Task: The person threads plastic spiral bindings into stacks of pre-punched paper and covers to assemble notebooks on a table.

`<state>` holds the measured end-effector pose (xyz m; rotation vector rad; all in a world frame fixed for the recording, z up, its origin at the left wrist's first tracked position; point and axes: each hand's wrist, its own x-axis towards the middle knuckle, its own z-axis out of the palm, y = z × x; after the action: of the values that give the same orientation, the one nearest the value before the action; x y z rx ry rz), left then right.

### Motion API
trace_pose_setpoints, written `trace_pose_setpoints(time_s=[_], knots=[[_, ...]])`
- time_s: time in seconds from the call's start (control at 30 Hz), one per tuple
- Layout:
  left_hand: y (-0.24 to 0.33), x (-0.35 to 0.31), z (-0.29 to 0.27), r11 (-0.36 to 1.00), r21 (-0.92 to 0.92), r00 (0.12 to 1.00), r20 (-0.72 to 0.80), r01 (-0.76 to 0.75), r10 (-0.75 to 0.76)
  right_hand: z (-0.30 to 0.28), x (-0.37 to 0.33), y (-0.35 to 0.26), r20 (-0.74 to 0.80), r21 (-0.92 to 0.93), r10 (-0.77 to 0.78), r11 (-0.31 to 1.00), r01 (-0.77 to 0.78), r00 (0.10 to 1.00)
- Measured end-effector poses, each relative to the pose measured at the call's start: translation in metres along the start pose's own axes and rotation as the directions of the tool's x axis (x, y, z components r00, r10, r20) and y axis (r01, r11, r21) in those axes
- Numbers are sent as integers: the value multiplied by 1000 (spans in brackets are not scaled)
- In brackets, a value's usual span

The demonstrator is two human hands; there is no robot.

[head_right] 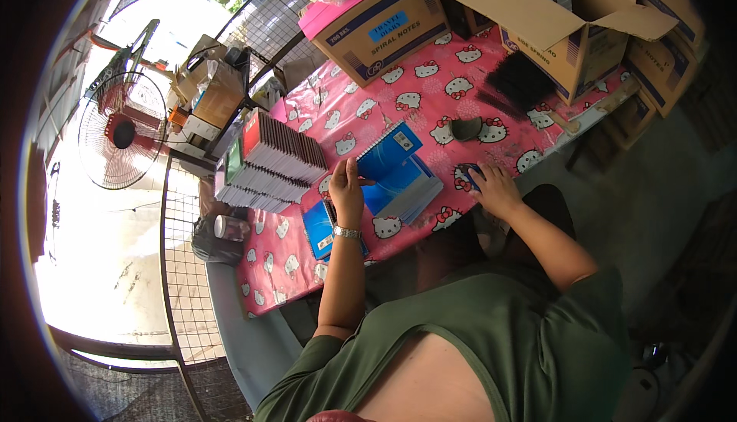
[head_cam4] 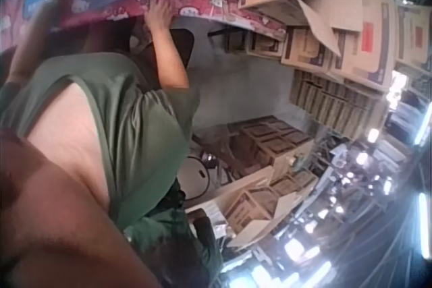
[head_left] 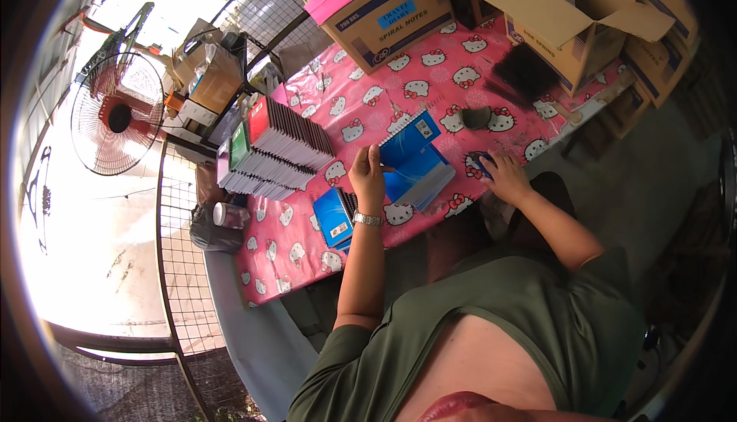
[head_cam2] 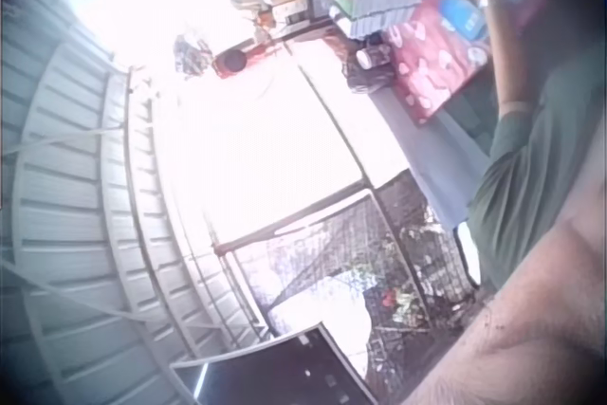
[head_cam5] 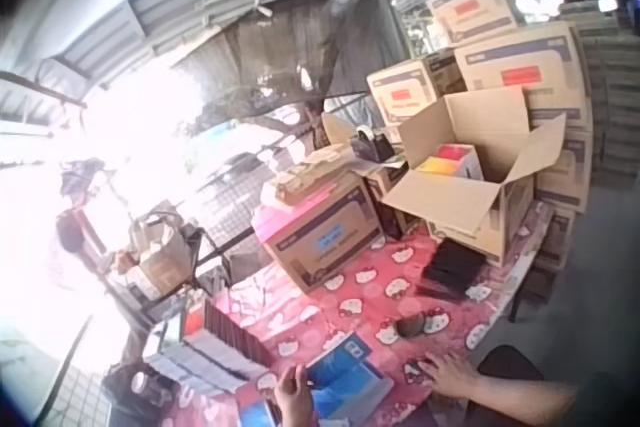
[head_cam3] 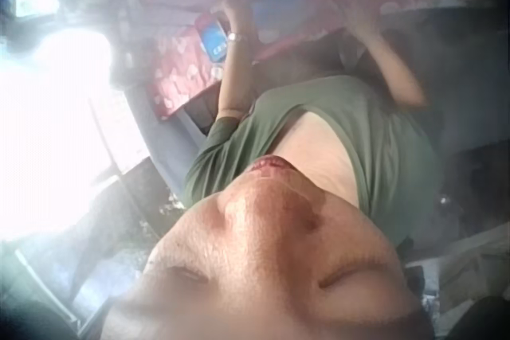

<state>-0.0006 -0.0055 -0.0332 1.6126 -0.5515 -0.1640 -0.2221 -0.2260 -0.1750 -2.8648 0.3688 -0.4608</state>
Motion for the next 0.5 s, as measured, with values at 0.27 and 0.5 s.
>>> trace_pose_setpoints(time_s=[0.27, 0.5], knots=[[4, -7, 2, 992, 113, 998, -6, -60, 61, -95, 42, -81, -371, 543, 5, 812, 213, 929], [-6, -8, 8, 991, -69, 994, -21, -112, 111, -119, 79, -135, -393, 429, -192, 826, 364, 899]])
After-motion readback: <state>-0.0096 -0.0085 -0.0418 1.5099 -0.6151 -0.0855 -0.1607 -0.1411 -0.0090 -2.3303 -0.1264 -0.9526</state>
